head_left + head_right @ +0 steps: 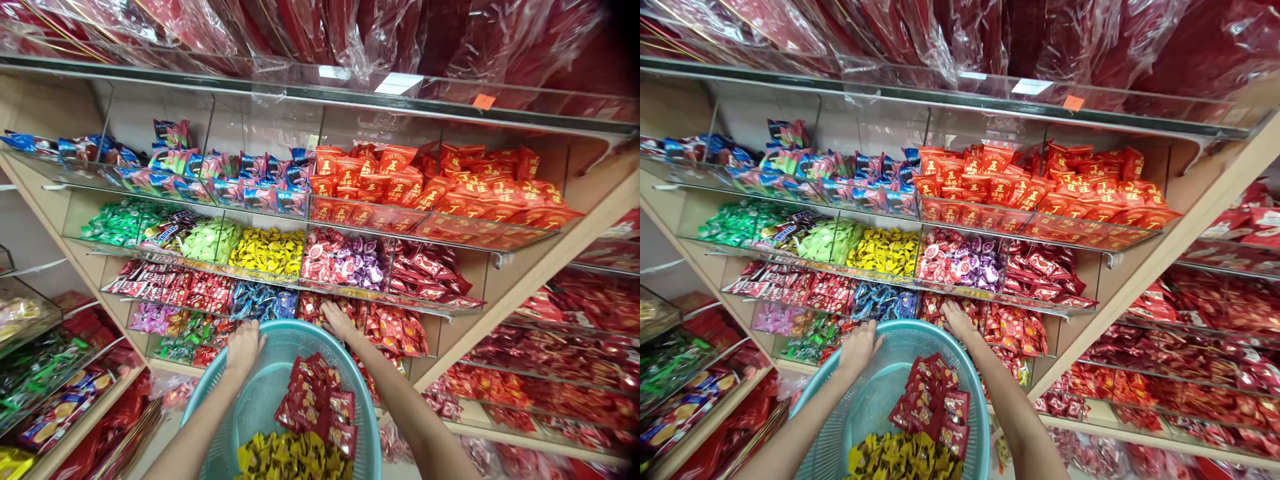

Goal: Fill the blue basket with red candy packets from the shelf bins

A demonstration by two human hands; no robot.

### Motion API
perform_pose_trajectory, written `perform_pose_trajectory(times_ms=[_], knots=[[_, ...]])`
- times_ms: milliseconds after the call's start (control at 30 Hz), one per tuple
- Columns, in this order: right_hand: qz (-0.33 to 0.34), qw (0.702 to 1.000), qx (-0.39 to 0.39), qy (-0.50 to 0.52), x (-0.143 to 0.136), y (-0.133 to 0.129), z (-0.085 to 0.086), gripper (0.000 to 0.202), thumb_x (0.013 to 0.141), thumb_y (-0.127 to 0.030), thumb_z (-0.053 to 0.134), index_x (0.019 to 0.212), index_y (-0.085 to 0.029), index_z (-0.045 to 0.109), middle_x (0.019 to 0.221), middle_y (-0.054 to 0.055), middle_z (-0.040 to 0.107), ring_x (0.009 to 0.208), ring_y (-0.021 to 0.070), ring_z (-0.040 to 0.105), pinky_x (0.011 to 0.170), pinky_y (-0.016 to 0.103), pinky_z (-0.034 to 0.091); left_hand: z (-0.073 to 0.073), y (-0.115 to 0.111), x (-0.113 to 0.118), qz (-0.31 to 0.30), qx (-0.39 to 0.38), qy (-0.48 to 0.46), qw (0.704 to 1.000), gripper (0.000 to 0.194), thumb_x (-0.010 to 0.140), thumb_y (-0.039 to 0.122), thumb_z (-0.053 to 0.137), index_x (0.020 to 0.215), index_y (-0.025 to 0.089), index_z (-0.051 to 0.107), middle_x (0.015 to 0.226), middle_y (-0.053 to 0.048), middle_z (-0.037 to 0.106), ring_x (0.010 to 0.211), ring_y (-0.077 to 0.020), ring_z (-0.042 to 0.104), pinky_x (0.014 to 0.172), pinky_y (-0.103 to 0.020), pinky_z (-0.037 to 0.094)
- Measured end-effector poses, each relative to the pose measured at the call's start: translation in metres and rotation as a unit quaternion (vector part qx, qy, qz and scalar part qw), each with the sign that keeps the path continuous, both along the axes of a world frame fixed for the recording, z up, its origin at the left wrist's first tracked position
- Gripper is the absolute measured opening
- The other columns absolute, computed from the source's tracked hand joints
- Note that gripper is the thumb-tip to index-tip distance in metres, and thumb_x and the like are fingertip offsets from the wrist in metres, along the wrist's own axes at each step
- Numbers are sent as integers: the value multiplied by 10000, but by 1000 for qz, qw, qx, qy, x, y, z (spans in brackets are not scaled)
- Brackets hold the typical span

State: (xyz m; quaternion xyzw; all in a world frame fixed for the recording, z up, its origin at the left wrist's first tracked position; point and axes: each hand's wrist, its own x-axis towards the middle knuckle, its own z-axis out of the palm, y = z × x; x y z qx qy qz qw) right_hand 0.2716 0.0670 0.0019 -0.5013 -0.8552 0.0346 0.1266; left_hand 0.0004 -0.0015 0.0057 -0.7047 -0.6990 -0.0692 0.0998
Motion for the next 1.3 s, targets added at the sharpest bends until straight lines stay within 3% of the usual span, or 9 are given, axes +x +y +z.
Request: perform_pose_trajectory(times_ms=[200, 567, 833, 1000, 1100, 1200, 1300], knots=[[8, 999, -18, -31, 1, -1, -6, 407, 806, -158, 420, 1194, -275, 385, 1192, 89, 396, 1123, 214, 365, 868, 347, 364, -1, 0, 0, 0, 7, 6, 1000, 294, 839, 362, 325, 953, 144, 485, 891, -118, 564, 836, -258, 550, 695, -363, 396], [-8, 990, 60, 125, 25, 2, -3, 282, 850, -269, 397, 1114, -197, 461, 1122, 107, 418, 1087, 213, 387, 919, 355, 345, -1, 0, -1, 0, 5, 14, 1000, 292, 836, 362, 327, 950, 143, 483, 884, -112, 560, 827, -254, 550, 684, -357, 400], [-9, 984, 9, 177, 32, 2, 6, 310, 819, -297, 461, 1111, -197, 473, 1081, 96, 441, 1085, 220, 387, 919, 362, 331, 1, 0, 0, 6, -11, -6, 1000, 299, 830, 371, 340, 967, 147, 483, 916, -128, 561, 859, -245, 543, 720, -359, 390], [24, 956, -27, 293, 19, -32, 33, 265, 790, -358, 512, 995, -191, 511, 988, 55, 452, 968, 180, 436, 884, 325, 348, 1, -1, 0, 1, -5, -3, 1000, 310, 837, 378, 313, 962, 148, 480, 898, -118, 564, 839, -249, 546, 704, -357, 395], [60, 925, -109, 358, 12, -68, 45, 244, 776, -394, 534, 909, -189, 539, 934, 26, 478, 904, 158, 463, 849, 299, 367, 1, -1, 0, -1, -6, -9, 1000, 315, 841, 383, 301, 957, 151, 481, 891, -118, 562, 835, -249, 547, 712, -364, 391], [69, 879, -216, 419, 10, -99, 41, 285, 765, -409, 550, 957, -198, 544, 970, 19, 519, 915, 160, 487, 831, 290, 383, 1, -2, 0, -4, -5, -11, 1000, 323, 843, 389, 296, 953, 148, 481, 893, -122, 560, 834, -250, 546, 714, -366, 390], [46, 846, -274, 455, 11, -115, 25, 355, 750, -420, 568, 1029, -204, 533, 1004, 25, 545, 925, 170, 504, 821, 299, 399, 3, -3, 0, -5, -6, -13, 1000, 335, 847, 392, 287, 966, 143, 479, 908, -128, 559, 847, -247, 545, 725, -363, 392]])
